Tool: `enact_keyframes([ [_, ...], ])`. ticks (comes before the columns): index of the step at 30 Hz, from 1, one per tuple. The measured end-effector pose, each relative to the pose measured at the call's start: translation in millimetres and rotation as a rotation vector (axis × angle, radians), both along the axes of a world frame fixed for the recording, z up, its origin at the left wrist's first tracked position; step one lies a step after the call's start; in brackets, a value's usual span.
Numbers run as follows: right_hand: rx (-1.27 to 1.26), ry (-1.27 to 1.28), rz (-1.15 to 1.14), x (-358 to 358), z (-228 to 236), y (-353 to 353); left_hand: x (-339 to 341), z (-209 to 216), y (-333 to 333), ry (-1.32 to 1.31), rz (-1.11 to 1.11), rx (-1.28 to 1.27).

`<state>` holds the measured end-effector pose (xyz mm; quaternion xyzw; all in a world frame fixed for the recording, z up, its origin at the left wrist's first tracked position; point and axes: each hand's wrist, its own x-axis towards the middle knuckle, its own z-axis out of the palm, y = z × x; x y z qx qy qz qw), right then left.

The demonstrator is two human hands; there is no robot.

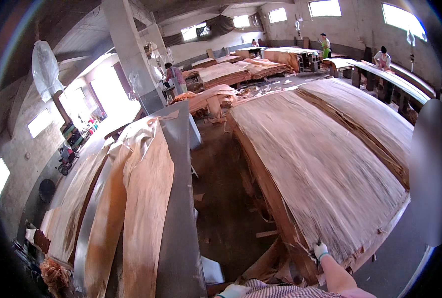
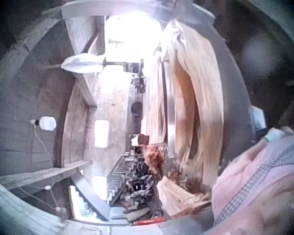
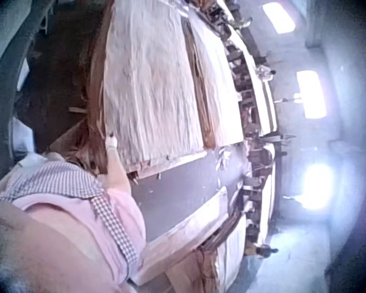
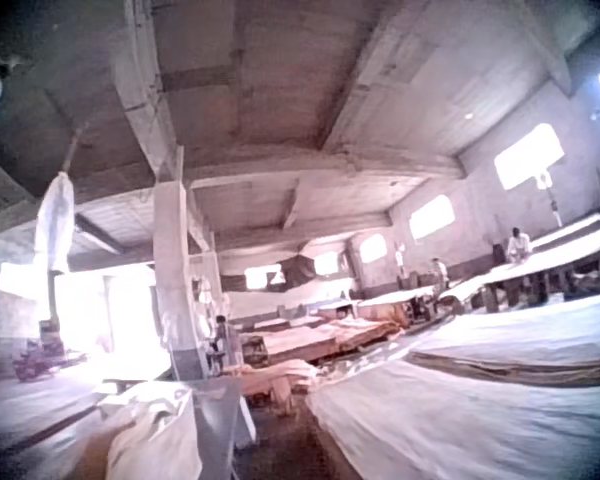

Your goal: The person uses a small cutting tool to trim and smooth the edges of large wood veneer sheets on a work table, then moves and stacks several sheets by hand.

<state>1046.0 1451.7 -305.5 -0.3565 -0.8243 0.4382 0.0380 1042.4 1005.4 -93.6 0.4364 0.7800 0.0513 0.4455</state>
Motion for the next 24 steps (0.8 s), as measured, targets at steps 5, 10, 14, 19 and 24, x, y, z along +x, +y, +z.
enact_keyframes([
  [5, -0.637, -0.109, 0.328, -160, 128, -106, -56, -6, -22, -0.114, 0.349, -0.041],
  [10, 0.306, -0.507, 0.87, -202, 6, -39, -199, -23, -19, -0.095, 0.453, 0.018],
  [14, 0.121, -0.921, 0.708, -220, 22, -48, -327, 6, -61, -0.093, 0.537, -0.113],
  [19, 0.091, -0.967, 0.622, -332, 36, -63, -465, 29, -95, 0.294, 0.545, -0.069],
  [24, 0.12, -0.999, 0.681, -478, 17, -85, -608, 27, -77, 0.246, 0.581, 0.138],
])
